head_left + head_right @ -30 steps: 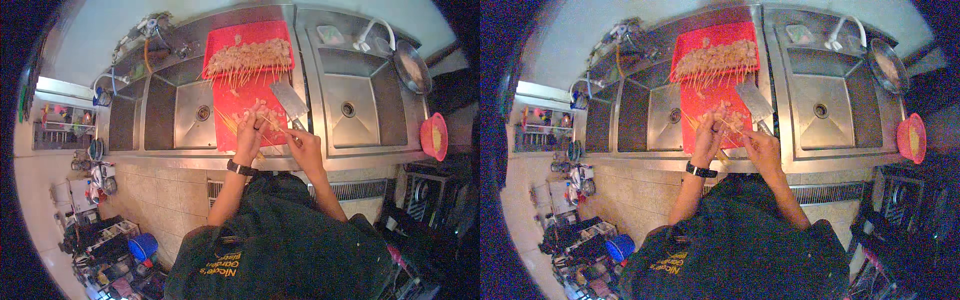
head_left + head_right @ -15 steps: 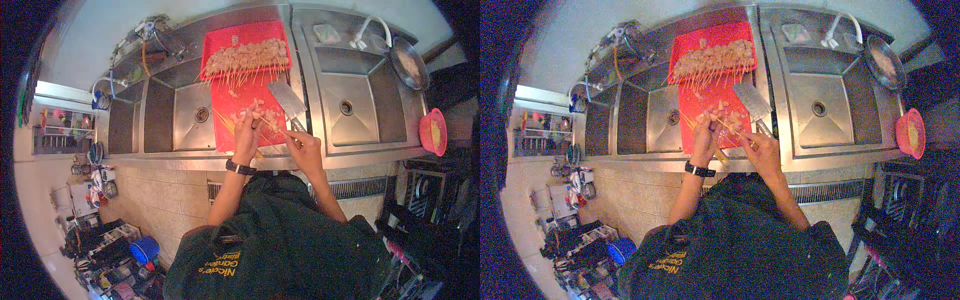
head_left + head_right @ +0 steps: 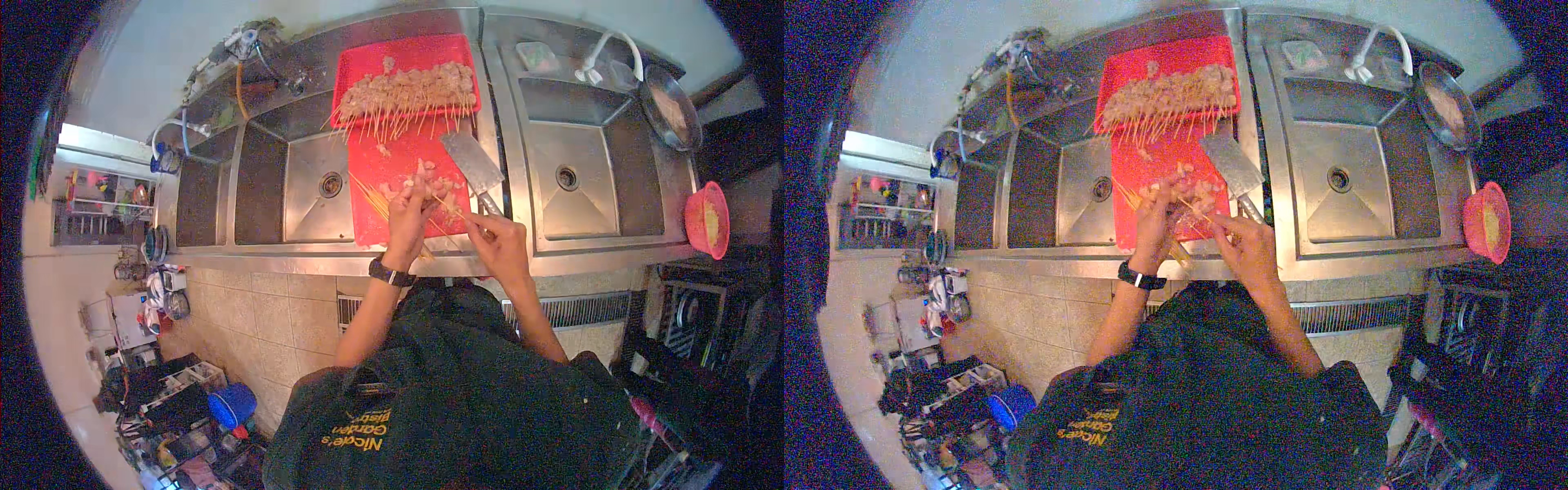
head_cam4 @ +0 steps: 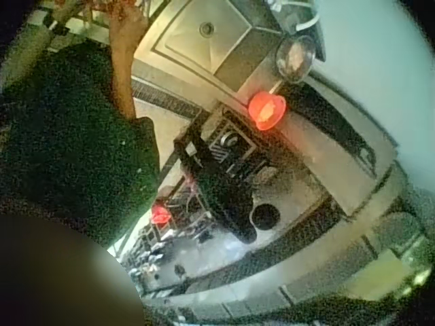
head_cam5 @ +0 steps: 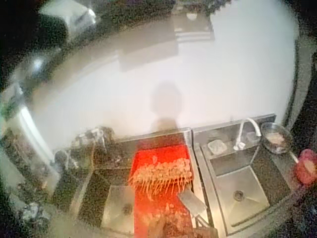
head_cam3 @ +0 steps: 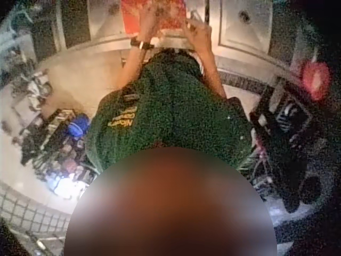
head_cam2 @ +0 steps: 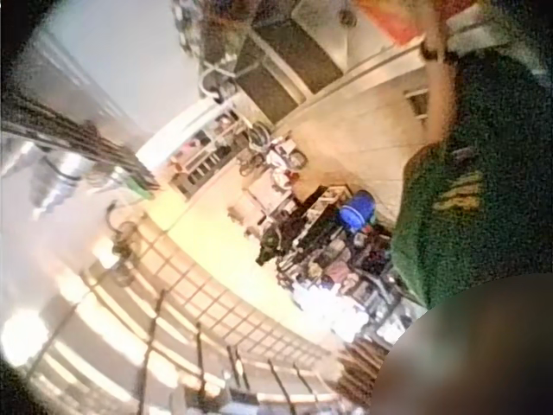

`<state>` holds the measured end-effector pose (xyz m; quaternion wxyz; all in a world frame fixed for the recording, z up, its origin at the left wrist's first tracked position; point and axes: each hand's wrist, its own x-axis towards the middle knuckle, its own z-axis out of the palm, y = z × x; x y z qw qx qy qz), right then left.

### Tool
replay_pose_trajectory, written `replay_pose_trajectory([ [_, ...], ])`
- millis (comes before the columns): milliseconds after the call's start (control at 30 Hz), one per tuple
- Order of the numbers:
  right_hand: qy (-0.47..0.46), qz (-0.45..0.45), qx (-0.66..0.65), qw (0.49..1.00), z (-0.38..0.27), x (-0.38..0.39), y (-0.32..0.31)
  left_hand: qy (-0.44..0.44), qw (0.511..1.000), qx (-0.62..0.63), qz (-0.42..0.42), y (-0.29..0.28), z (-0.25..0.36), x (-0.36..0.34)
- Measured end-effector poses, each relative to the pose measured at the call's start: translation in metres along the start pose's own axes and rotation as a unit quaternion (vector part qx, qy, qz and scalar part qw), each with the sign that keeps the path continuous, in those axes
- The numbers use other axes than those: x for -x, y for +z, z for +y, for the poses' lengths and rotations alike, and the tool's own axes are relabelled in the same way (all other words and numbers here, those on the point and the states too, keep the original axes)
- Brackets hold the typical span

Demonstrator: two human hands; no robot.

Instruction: Skewering small pieces of raw meat onto wooden sticks for cooking.

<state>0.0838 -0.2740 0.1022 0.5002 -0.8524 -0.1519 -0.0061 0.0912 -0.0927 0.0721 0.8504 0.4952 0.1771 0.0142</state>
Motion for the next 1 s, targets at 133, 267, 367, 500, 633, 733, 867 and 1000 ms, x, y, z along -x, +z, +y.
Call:
replay_pose_trajectory([
  [133,0.024,-0.009,-0.019,0.999,-0.005,0.000,-0.002,-0.017,1.000,0.000,-0.018,0.001,0.000,0.002],
  [267,0.043,0.005,-0.063,0.997,0.001,0.003,0.003,-0.021,1.000,0.019,-0.011,0.004,0.000,0.002],
  [367,0.065,0.010,-0.082,0.994,0.006,0.005,0.010,-0.028,0.999,0.000,-0.018,0.004,0.000,0.002],
  [500,0.116,0.035,-0.102,0.987,0.019,0.017,0.034,0.010,1.000,-0.009,-0.021,0.017,-0.011,0.008],
  [633,0.190,0.056,-0.235,0.952,0.011,0.029,0.044,0.007,0.998,-0.069,-0.004,0.019,-0.020,0.010],
  [733,0.180,0.069,-0.237,0.952,0.020,0.029,0.043,0.003,0.990,-0.133,-0.054,0.023,-0.032,0.022],
  [867,0.171,0.095,-0.264,0.945,0.028,0.033,0.048,-0.027,0.990,-0.103,-0.095,0.023,-0.038,0.025],
  [1000,0.252,0.089,-0.267,0.926,0.026,0.026,0.027,0.034,0.992,-0.110,-0.052,0.018,-0.036,0.029],
])
